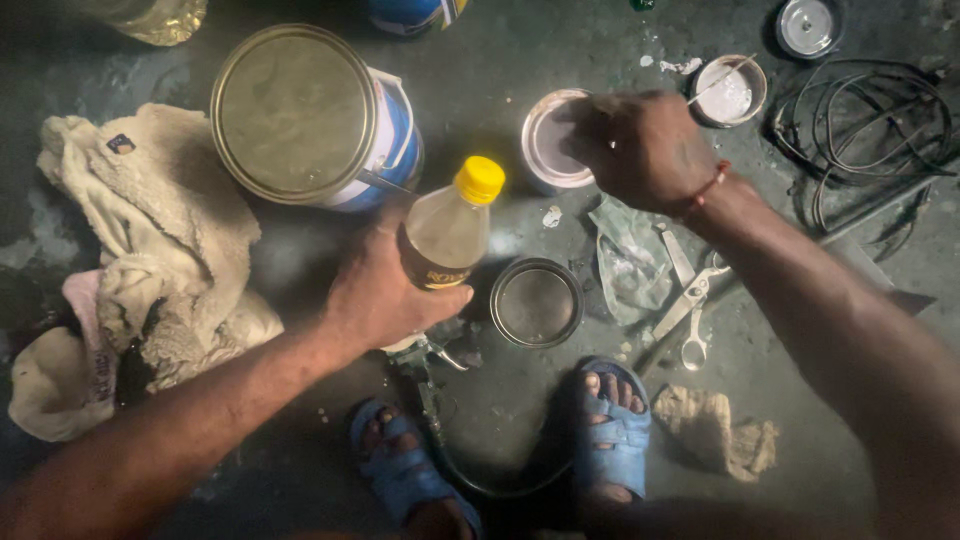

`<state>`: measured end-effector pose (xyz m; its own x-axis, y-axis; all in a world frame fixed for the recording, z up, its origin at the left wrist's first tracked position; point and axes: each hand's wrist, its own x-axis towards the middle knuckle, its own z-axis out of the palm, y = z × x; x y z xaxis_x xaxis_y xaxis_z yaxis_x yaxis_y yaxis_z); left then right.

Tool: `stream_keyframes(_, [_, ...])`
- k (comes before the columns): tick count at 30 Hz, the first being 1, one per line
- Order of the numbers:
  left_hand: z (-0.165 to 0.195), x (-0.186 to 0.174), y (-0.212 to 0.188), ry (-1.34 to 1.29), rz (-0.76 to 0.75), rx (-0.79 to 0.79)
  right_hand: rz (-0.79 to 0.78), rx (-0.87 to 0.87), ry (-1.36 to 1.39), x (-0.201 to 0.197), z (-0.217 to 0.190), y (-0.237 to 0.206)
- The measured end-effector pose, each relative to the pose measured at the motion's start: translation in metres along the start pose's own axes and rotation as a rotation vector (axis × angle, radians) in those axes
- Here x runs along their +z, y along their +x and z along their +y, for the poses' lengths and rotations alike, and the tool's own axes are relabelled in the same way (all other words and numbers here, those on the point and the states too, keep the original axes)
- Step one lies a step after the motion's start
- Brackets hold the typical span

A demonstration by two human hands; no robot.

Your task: The person sits on the floor and stirs a small can of light-colored paint with a metal stick. They then pour the paint into a larger can and add a liquid from a plastic bottle, stirring again to mix the contents.

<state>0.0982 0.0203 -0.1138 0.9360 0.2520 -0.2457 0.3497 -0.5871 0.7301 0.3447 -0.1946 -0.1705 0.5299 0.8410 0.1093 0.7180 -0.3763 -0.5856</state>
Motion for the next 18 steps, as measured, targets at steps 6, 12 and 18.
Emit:
stream_keyframes(6, [0.002, 0.002, 0.003, 0.001, -0.044, -0.058, 0.23, 0.008, 0.222, 0.007, 0.007, 0.017])
stream_keyframes(12, [0.001, 0.0, 0.002, 0.003, 0.005, -0.001, 0.051, -0.157, -0.061, -0.004, -0.004, -0.003])
stream_keyframes(18, [0.002, 0.002, 0.004, -0.004, -0.043, -0.057, 0.151, 0.007, 0.325, 0.003, 0.001, 0.019])
